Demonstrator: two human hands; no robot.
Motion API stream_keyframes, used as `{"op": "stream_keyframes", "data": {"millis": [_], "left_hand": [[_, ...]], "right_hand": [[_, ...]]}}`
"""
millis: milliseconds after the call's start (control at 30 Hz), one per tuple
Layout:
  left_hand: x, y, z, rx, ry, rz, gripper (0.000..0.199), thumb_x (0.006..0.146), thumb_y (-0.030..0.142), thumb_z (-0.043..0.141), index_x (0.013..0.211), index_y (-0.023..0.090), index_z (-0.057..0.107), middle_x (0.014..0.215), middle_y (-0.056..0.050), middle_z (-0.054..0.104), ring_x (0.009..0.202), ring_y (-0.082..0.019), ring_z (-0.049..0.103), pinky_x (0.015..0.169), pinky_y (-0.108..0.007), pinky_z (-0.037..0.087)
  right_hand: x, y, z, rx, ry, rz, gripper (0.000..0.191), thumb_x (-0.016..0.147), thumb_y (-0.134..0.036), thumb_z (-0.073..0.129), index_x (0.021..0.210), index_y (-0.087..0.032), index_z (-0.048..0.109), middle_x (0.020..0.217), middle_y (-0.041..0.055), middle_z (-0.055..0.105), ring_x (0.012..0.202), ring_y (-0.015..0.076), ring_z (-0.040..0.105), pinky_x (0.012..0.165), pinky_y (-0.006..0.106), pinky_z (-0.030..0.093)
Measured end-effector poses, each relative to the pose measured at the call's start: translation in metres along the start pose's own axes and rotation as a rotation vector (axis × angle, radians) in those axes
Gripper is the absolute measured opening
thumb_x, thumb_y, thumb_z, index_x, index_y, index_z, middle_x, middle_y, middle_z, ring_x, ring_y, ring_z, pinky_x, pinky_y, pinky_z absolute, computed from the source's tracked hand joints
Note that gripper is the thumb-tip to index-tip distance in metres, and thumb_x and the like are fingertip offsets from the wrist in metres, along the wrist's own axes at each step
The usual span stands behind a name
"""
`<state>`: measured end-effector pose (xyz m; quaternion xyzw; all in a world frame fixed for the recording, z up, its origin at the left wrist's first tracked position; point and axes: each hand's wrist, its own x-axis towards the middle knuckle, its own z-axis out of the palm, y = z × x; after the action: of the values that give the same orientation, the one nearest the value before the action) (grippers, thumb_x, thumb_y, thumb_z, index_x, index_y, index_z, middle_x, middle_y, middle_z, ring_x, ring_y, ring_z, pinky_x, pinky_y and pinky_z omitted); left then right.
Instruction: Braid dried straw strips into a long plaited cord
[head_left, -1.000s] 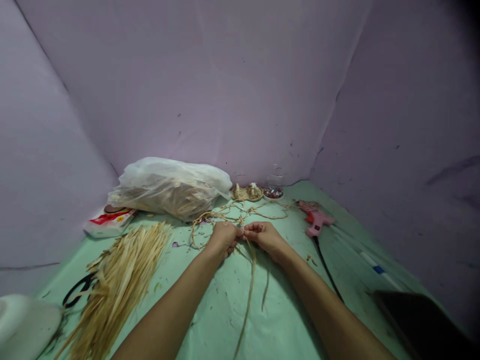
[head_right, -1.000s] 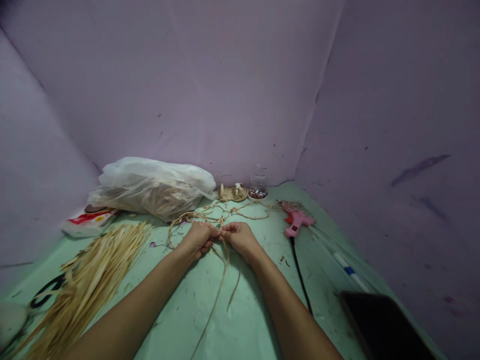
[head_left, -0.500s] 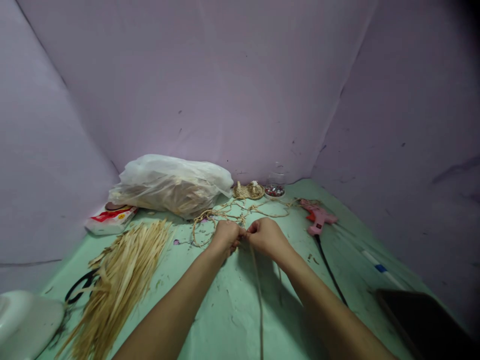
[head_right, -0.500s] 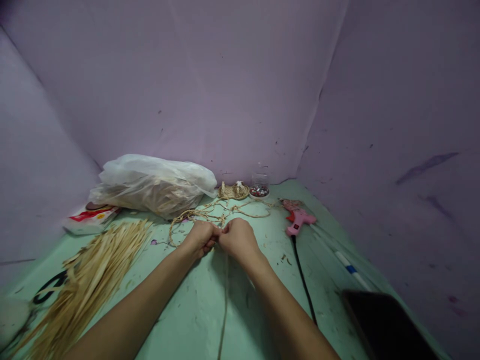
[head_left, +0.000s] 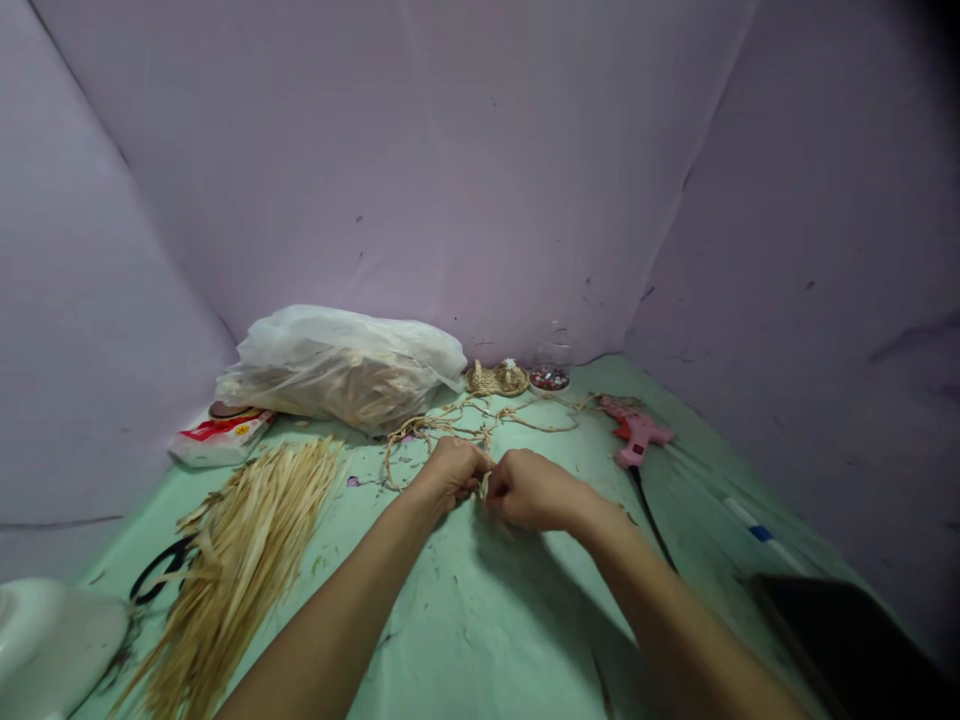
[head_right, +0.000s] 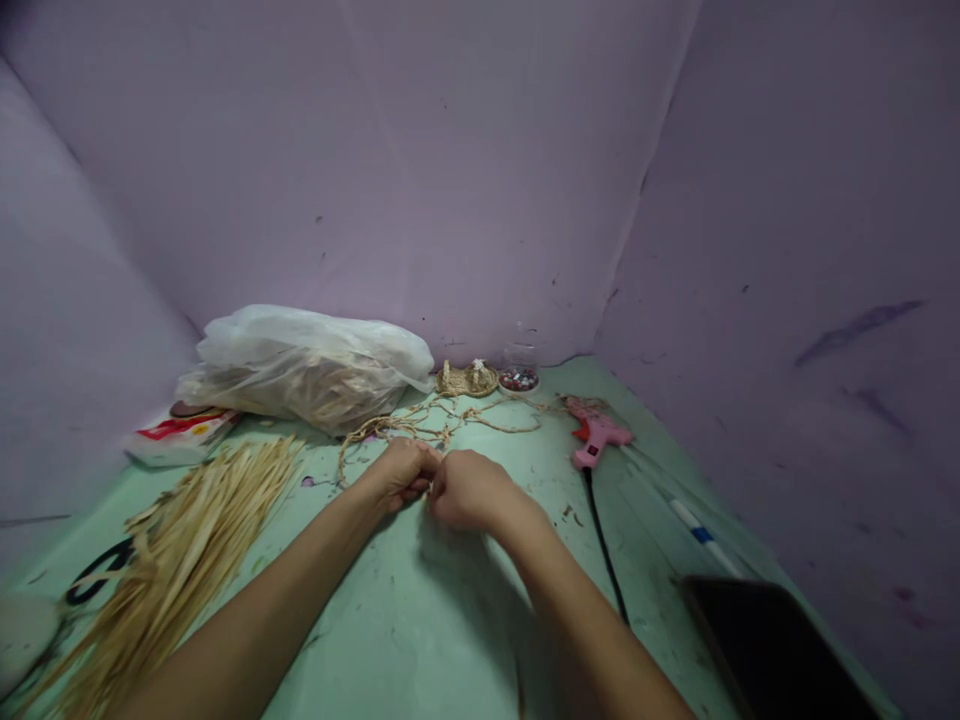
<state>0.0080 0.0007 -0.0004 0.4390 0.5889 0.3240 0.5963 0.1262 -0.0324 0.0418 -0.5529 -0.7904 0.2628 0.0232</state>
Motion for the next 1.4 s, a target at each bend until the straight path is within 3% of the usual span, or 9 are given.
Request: {"op": "stream_keyframes", "data": {"millis": [67, 100, 267, 433, 700, 933, 1133, 1300, 1400], "left_hand": [[0.0, 0.0, -0.001, 0.022, -0.022, 0.011, 0.011, 0.048, 0.008, 0.044, 0.045, 0.016, 0.037, 0.035, 0.007, 0.027, 0.028, -0.003, 0.022, 0.032, -0.017, 0.006], [0.0, 0.0, -0.001, 0.031, -0.026, 0.007, 0.01, 0.049, 0.008, 0.045, 0.046, 0.015, 0.038, 0.035, 0.007, 0.029, 0.029, -0.003, 0.022, 0.032, -0.017, 0.007], [-0.001, 0.002, -0.004, 0.049, -0.047, -0.022, 0.005, 0.051, 0.01, 0.047, 0.053, 0.014, 0.047, 0.039, 0.006, 0.034, 0.03, -0.003, 0.024, 0.032, -0.017, 0.009], [0.001, 0.001, -0.005, 0.013, -0.086, 0.001, 0.007, 0.047, 0.01, 0.043, 0.047, 0.015, 0.039, 0.037, 0.007, 0.028, 0.029, -0.002, 0.02, 0.033, -0.017, 0.007], [0.003, -0.002, -0.007, 0.163, -0.037, 0.035, 0.004, 0.05, 0.012, 0.044, 0.049, 0.015, 0.046, 0.033, 0.006, 0.032, 0.03, -0.004, 0.023, 0.034, -0.018, 0.013], [0.003, 0.004, -0.014, 0.776, 0.19, 0.268, 0.009, 0.053, 0.013, 0.05, 0.051, 0.013, 0.058, 0.043, 0.0, 0.048, 0.045, -0.01, 0.044, 0.044, -0.02, 0.028], [-0.035, 0.018, 0.002, 1.115, 0.233, 0.298, 0.016, 0.061, 0.029, 0.055, 0.065, 0.017, 0.065, 0.063, -0.007, 0.06, 0.064, -0.019, 0.056, 0.056, -0.026, 0.037], [-0.044, 0.015, 0.01, 1.094, 0.149, 0.397, 0.009, 0.062, 0.02, 0.055, 0.062, 0.016, 0.064, 0.059, -0.008, 0.058, 0.064, -0.021, 0.057, 0.058, -0.026, 0.038], [-0.031, 0.02, -0.005, 0.843, 0.077, 0.245, 0.01, 0.06, 0.017, 0.057, 0.051, 0.013, 0.058, 0.046, -0.004, 0.051, 0.046, -0.016, 0.051, 0.046, -0.023, 0.033]], "right_hand": [[-0.007, 0.01, -0.016, 0.215, -0.274, -0.005, 0.014, 0.064, -0.021, 0.057, 0.056, -0.012, 0.063, 0.056, 0.0051, 0.062, 0.048, 0.0119, 0.054, 0.043, 0.019, 0.034], [-0.009, 0.014, -0.023, 0.304, -0.277, 0.023, 0.016, 0.066, -0.022, 0.056, 0.055, -0.012, 0.062, 0.056, 0.0052, 0.062, 0.045, 0.0107, 0.053, 0.041, 0.018, 0.034], [0.007, 0.024, -0.025, 0.807, 0.323, 0.35, 0.012, 0.071, -0.011, 0.051, 0.08, -0.009, 0.058, 0.07, 0.0069, 0.063, 0.037, 0.0069, 0.05, 0.034, 0.018, 0.038], [0.029, 0.012, 0.008, 1.156, 0.135, 0.311, 0.013, 0.07, -0.001, 0.045, 0.075, -0.011, 0.052, 0.046, -0.0012, 0.052, 0.035, 0.0099, 0.051, 0.035, 0.02, 0.044], [0.045, 0.027, 0.032, 1.102, 0.13, 0.294, 0.012, 0.062, -0.006, 0.048, 0.053, -0.013, 0.05, 0.039, -0.0025, 0.048, 0.03, 0.0066, 0.043, 0.031, 0.017, 0.04], [0.044, 0.025, 0.036, 1.148, 0.176, 0.266, 0.012, 0.06, -0.01, 0.05, 0.049, -0.015, 0.048, 0.037, -0.0034, 0.048, 0.029, 0.005, 0.041, 0.03, 0.014, 0.034], [0.043, 0.024, 0.038, 1.177, 0.21, 0.224, 0.011, 0.059, -0.012, 0.048, 0.048, -0.015, 0.047, 0.034, -0.0041, 0.046, 0.027, 0.0045, 0.037, 0.027, 0.014, 0.026], [0.044, 0.026, 0.039, 1.219, 0.231, 0.214, 0.007, 0.057, -0.011, 0.046, 0.051, -0.014, 0.049, 0.032, -0.0059, 0.041, 0.028, 0.0037, 0.032, 0.028, 0.015, 0.02], [0.041, 0.025, 0.035, 1.247, 0.182, 0.198, 0.009, 0.059, -0.012, 0.047, 0.05, -0.013, 0.049, 0.033, -0.0066, 0.038, 0.028, 0.0023, 0.028, 0.029, 0.015, 0.017]]}}
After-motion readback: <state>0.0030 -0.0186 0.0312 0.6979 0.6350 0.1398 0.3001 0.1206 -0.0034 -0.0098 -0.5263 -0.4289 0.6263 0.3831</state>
